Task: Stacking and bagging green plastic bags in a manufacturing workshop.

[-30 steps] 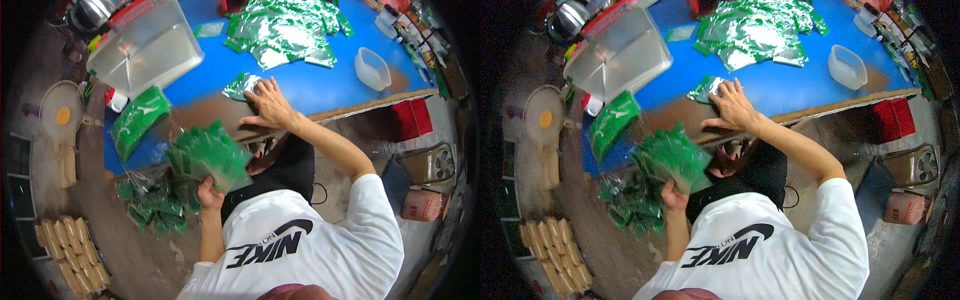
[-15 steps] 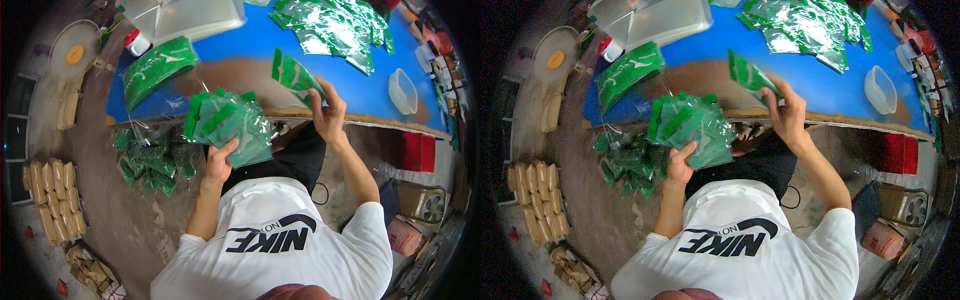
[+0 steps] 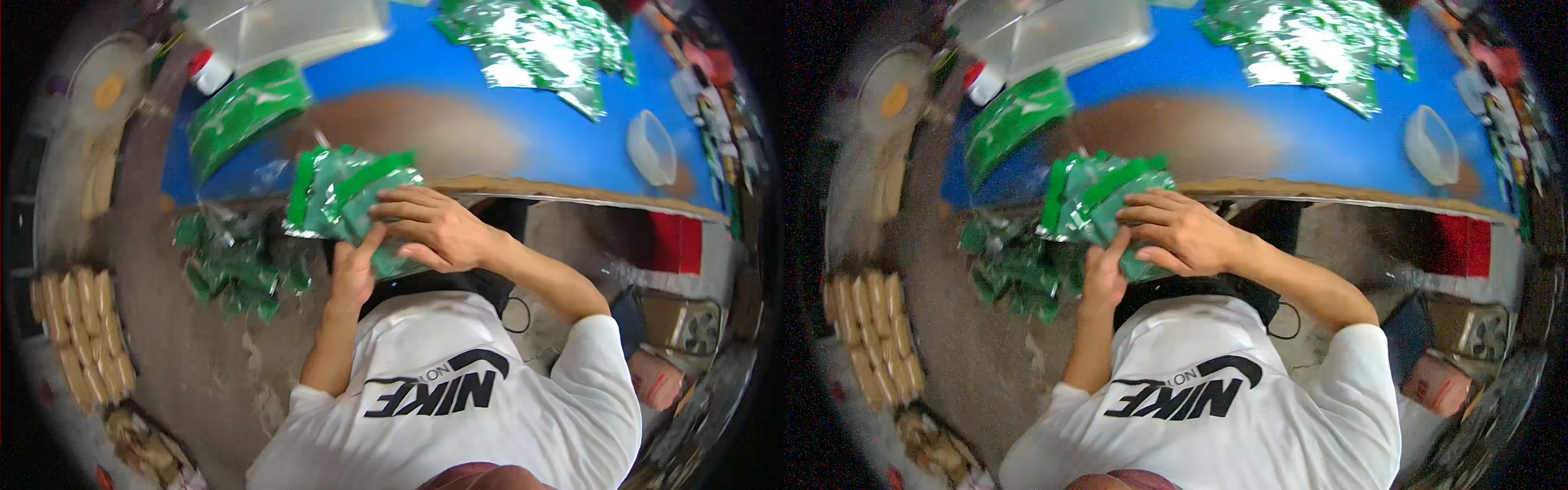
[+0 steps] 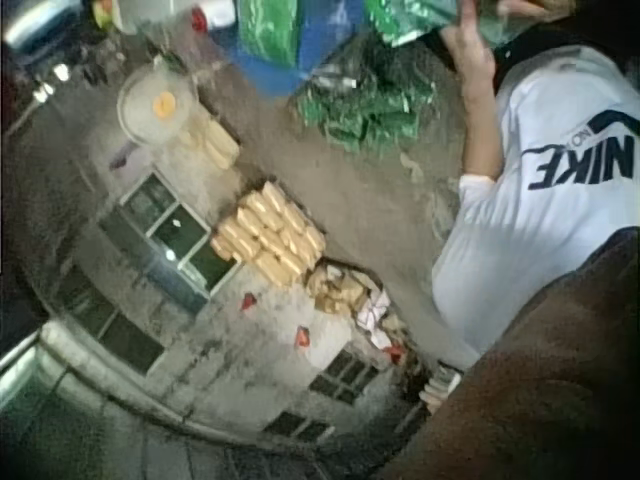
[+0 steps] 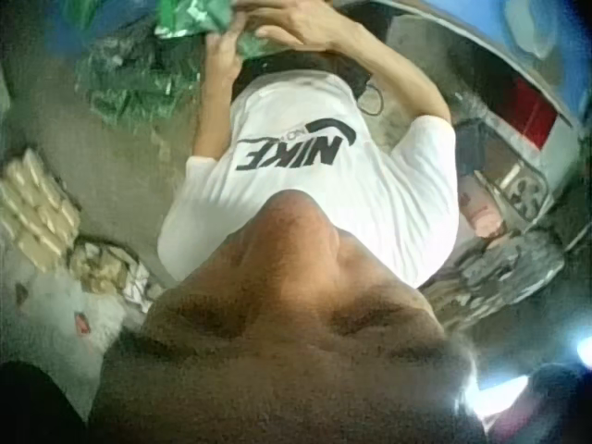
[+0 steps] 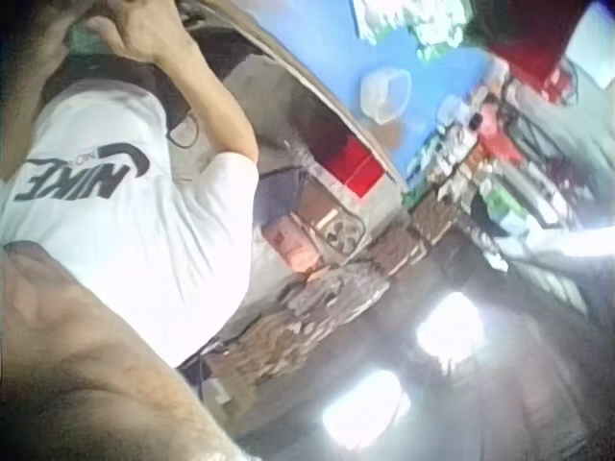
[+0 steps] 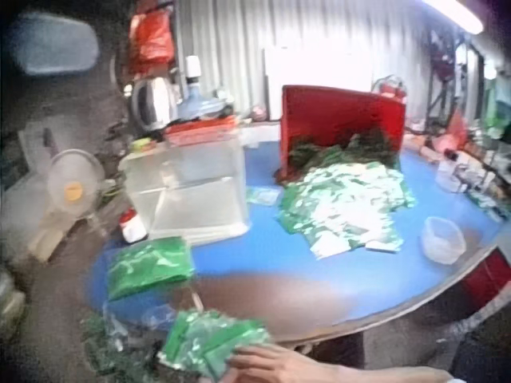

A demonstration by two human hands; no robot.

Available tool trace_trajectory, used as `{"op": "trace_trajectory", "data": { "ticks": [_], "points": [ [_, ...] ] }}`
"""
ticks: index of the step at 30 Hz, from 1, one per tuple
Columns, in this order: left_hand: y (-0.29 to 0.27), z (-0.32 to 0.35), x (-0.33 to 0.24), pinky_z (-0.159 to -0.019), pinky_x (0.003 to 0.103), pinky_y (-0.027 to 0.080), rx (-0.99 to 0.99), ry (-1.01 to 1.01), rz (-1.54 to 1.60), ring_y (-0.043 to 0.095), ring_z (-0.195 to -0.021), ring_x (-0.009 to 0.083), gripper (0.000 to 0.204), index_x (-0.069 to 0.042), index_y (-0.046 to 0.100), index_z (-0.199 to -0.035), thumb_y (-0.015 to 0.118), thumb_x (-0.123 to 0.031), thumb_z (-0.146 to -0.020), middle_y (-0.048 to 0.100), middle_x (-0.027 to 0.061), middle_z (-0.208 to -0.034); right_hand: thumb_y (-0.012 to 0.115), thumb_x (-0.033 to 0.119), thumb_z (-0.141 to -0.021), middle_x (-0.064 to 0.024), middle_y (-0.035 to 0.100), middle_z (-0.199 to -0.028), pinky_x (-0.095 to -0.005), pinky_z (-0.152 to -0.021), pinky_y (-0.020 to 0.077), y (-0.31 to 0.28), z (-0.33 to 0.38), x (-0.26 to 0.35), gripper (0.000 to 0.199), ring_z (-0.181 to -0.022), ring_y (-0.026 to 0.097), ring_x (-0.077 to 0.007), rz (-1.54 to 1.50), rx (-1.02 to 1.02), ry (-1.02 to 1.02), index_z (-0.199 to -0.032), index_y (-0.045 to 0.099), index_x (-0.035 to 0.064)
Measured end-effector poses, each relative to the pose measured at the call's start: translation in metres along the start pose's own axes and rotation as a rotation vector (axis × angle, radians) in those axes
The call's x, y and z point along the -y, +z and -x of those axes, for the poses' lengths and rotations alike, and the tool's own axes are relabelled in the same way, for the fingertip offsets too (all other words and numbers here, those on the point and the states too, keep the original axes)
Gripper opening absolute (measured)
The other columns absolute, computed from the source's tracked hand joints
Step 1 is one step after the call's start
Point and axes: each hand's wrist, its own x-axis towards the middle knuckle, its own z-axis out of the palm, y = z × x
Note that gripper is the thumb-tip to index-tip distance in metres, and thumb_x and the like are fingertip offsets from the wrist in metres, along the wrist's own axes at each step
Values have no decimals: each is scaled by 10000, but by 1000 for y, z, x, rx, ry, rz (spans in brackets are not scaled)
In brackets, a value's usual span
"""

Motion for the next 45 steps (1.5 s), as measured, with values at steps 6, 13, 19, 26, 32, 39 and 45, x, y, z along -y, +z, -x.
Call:
{"op": "trace_trajectory", "data": {
  "ticks": [6,13,19,26,32,39,45],
  "points": [
    [-17,1,3,-1057,336,372,22,-45,-49,514,-1196,162,448,1,513,-1327,664,-71,-911,560,57,-1297,539,558,-921,-251,408,-1461,-561,-1131,266,-75,16,-172,688,-1383,331,-432,638,-429,593,-1334,518,8],
    [-21,8,3,-1018,325,393,91,57,-154,551,-1126,169,334,-15,587,-1233,638,-25,-903,615,42,-1206,611,658,-823,-283,479,-1225,-596,-1115,257,-39,27,-101,776,-1283,379,-490,445,-122,469,-1309,543,55],
    [-30,-2,8,-1050,372,388,151,28,-170,532,-1188,205,376,-32,551,-1291,597,-17,-918,583,59,-1285,623,446,-897,-240,446,-1405,-541,-1124,284,-26,54,-81,536,-1347,379,-415,240,-152,397,-1294,587,88],
    [1,-16,13,-1077,395,394,131,-244,108,525,-1224,211,365,37,499,-1316,566,-38,-964,549,87,-1339,604,135,-857,-166,535,-1356,-497,-1124,314,-15,57,-54,447,-1296,479,-332,49,-38,162,-1289,549,33],
    [15,-15,24,-1082,382,389,56,-206,76,517,-1222,214,388,-1,506,-1333,588,-41,-956,553,81,-1331,559,60,-861,-219,661,-1059,-449,-830,529,-99,95,-191,358,-920,639,-398,264,-653,870,-1217,598,58],
    [15,-12,15,-1073,385,388,89,-213,41,511,-1224,209,378,4,505,-1324,585,-52,-959,538,79,-1347,739,281,-771,-275,634,-1118,-433,-903,490,-188,155,-271,751,-1031,626,-410,417,-185,1021,-1392,425,-1],
    [19,-13,8,-1059,381,402,132,-203,84,530,-1210,209,376,8,515,-1315,595,-59,-954,568,81,-1315,835,328,-705,-201,662,-969,-389,-773,504,-192,156,-234,809,-892,647,-303,286,-174,1064,-1337,484,-36]
  ]
}}
